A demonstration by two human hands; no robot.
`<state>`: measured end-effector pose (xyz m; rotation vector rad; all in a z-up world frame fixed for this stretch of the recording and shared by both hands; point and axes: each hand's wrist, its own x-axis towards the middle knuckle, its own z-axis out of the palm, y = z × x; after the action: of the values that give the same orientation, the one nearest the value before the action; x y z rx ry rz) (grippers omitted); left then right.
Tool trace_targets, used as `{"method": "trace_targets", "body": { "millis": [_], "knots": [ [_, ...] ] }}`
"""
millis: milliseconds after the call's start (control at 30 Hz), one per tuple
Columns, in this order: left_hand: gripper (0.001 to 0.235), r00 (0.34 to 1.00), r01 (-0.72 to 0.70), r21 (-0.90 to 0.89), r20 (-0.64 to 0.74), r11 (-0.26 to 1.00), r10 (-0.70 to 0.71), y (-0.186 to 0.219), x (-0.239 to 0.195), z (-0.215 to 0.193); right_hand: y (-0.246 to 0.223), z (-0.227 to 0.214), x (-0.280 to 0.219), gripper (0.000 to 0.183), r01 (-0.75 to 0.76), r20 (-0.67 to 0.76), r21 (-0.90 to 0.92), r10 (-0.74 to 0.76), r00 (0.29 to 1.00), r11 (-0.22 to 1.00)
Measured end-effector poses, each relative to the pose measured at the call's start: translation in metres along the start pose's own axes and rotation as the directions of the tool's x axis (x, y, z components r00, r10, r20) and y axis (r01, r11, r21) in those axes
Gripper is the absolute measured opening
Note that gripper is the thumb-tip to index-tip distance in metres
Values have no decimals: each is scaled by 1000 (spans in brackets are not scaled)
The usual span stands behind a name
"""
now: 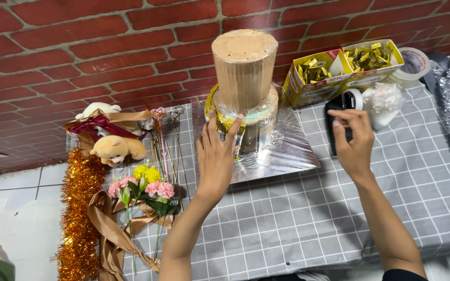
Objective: Assembling a chocolate bouquet by taping chocolate bars to a cylindrical base
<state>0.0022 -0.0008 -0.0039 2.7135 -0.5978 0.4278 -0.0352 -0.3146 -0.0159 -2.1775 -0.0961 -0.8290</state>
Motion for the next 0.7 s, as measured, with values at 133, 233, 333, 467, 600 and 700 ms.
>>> {"method": "trace_targets", "body": {
  "millis": [133,233,333,467,600,700],
  "knots": [
    [89,1000,30,145,-4,989,-29,2,0,0,56,-23,-19,29,-43,-87,-223,24,996,974],
    [90,999,23,117,20,993,-25,3,-1,-2,92,-34,-37,19,-312,-104,-184,297,949,932],
    [82,998,48,-93,41,995,-44,3,1,-4,99,-35,-45,20,-512,35,23,512,858,858],
    [85,1000,2,-22,9,1000,-2,1,0,-1,105,-31,-51,24,-539,47,103,538,842,836],
    [86,1000,-2,7,-1,1000,2,1,0,0,102,-33,-51,22,-510,35,189,513,858,839],
    [85,1000,-1,1,-7,1000,1,3,0,0,90,-33,-49,22,-470,28,225,477,879,853]
  ]
}}
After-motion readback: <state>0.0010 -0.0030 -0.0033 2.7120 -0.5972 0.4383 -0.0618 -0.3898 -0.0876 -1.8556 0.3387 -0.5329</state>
